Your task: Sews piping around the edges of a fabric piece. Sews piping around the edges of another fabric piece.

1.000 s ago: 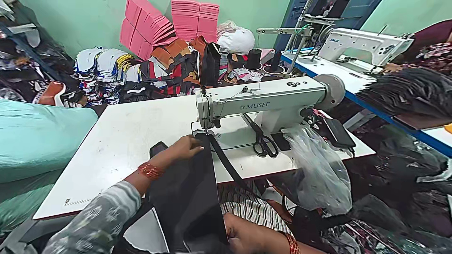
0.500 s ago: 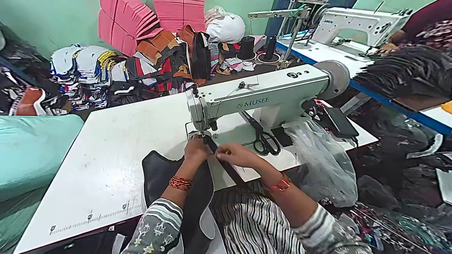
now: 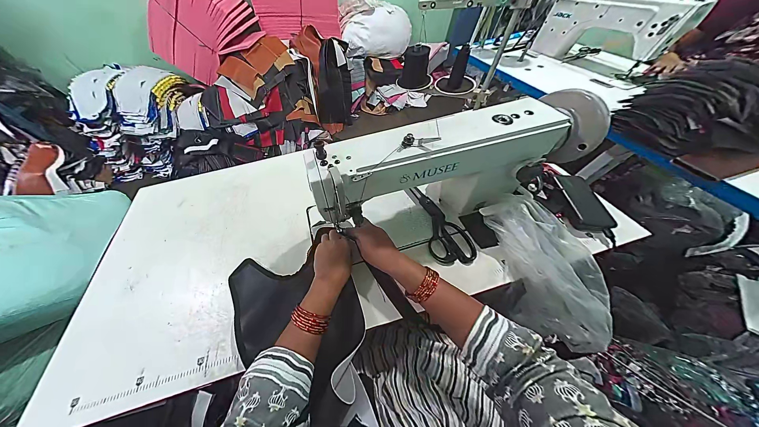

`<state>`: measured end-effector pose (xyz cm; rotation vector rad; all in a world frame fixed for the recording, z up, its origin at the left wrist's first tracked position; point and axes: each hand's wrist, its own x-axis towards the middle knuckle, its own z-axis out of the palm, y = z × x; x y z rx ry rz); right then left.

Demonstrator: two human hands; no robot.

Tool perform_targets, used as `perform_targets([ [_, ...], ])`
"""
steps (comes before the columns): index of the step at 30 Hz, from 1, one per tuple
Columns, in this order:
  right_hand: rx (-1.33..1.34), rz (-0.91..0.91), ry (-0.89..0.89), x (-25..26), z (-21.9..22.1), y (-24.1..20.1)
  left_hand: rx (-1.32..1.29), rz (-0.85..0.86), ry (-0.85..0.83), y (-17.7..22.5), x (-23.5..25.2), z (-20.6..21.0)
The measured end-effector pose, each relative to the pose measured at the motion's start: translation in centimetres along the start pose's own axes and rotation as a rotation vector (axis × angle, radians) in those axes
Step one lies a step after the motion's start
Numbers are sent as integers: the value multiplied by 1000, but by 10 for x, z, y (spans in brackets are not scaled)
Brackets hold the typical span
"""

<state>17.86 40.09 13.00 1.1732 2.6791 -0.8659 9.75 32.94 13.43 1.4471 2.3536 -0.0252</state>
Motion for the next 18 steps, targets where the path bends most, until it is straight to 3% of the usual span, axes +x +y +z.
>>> perform_targets([
  [3,-40,-30,-46,1,-3,1,-24,5,-2,-6,4,-2],
  [8,-45,-56,-85,4,-8,5,-403,177,228,-48,20,10],
  [14,12,-60,-83,0,4,-10,-515,285,243,-65,28,13],
  [18,227,10,33,-1,13,-11,-597,465,240,-83,30,13],
])
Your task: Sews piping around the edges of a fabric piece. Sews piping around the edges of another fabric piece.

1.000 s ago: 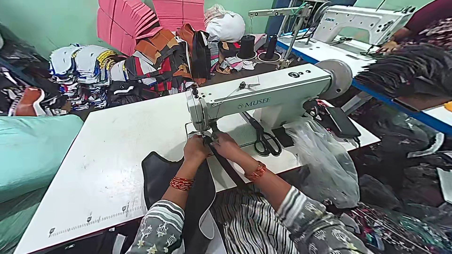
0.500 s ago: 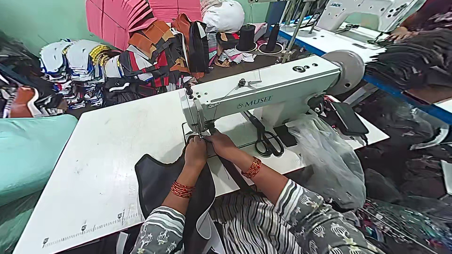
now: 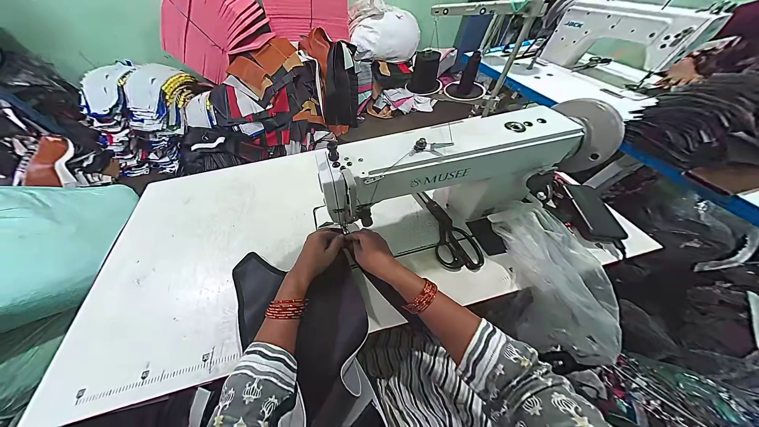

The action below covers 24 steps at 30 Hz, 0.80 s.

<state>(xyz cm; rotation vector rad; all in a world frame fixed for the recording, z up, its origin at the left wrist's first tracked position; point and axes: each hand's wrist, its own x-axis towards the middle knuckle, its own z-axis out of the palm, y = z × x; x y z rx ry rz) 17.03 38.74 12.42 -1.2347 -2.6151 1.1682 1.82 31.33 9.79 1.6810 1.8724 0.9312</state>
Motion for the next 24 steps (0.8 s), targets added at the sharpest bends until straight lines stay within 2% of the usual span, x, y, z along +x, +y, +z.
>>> perform_targets([
  [3,123,55,58,2,2,5,-107,67,-10,-14,-7,0],
  [6,193,92,87,5,4,9,-14,155,103,-15,-16,21],
  [12,176,71,81,5,3,14,209,-63,90,23,-26,47],
  [17,190,38,42,8,2,17,373,-187,55,29,-23,52],
  [21,154,11,9,8,-1,19,402,-212,-12,33,-23,49],
  [24,129,-2,3,4,-4,18,403,-155,-1,29,-25,49],
])
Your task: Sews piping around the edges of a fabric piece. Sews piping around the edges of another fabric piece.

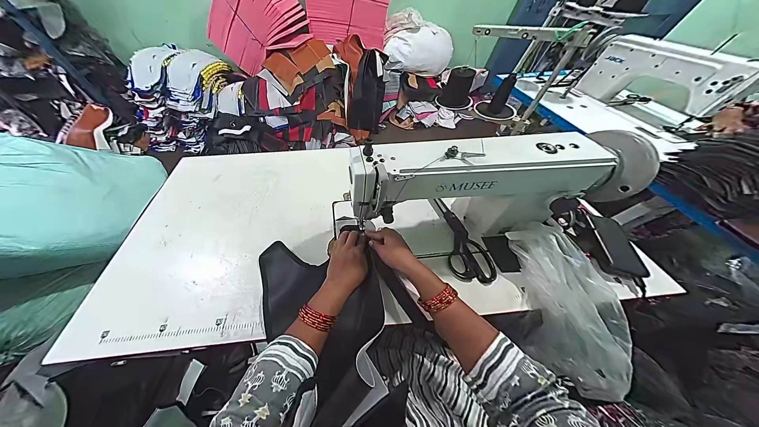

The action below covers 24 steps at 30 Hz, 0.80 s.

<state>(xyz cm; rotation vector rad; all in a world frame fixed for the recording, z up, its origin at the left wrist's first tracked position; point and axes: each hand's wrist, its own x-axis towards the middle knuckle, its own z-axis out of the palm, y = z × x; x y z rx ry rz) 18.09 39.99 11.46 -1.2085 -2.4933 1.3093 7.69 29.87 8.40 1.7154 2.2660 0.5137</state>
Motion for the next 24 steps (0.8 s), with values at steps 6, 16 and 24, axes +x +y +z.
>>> perform_targets([
  [6,19,-13,26,1,1,1,-15,33,48,-2,-1,3],
  [16,0,-30,22,-9,-2,-3,12,-50,-48,3,3,-4],
  [24,66,-28,18,-6,2,4,-50,26,68,-1,-2,3],
])
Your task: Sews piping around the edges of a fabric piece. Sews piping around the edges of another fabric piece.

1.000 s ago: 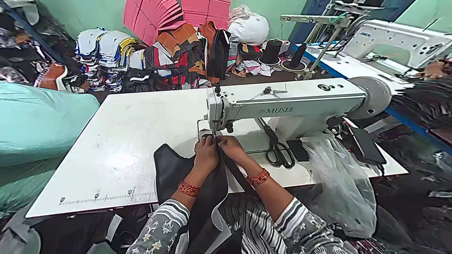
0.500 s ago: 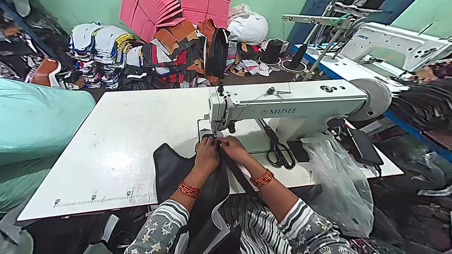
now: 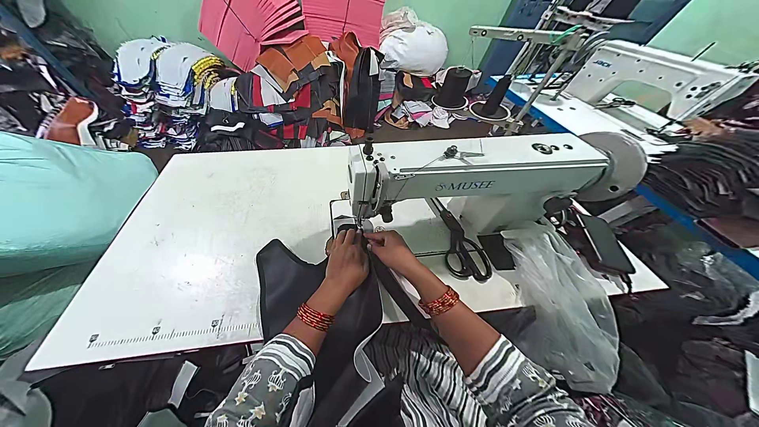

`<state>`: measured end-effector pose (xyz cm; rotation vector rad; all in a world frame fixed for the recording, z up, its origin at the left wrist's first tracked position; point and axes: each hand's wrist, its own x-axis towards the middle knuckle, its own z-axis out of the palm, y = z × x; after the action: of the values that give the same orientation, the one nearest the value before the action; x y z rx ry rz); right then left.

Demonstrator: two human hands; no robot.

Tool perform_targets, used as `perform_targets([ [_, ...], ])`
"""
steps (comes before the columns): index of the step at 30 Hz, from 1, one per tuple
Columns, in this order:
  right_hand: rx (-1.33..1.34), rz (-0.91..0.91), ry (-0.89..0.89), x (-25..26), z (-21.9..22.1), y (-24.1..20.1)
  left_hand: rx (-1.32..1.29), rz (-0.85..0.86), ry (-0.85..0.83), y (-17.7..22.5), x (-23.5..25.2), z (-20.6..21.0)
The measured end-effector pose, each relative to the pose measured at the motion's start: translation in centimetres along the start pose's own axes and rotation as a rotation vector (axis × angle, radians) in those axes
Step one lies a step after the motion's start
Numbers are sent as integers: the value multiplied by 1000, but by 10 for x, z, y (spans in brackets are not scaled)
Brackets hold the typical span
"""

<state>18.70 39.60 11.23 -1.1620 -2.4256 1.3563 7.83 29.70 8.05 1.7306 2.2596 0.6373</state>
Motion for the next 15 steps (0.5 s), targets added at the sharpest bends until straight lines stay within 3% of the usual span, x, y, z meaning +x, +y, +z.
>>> perform_targets([
  [4,33,11,-15,-6,0,1,-93,-2,-72,0,-12,-2],
  [10,142,49,-5,-10,1,5,-128,21,-42,-3,-15,0],
  [15,-28,14,-26,-18,3,-3,-159,47,-45,-4,-16,-3],
])
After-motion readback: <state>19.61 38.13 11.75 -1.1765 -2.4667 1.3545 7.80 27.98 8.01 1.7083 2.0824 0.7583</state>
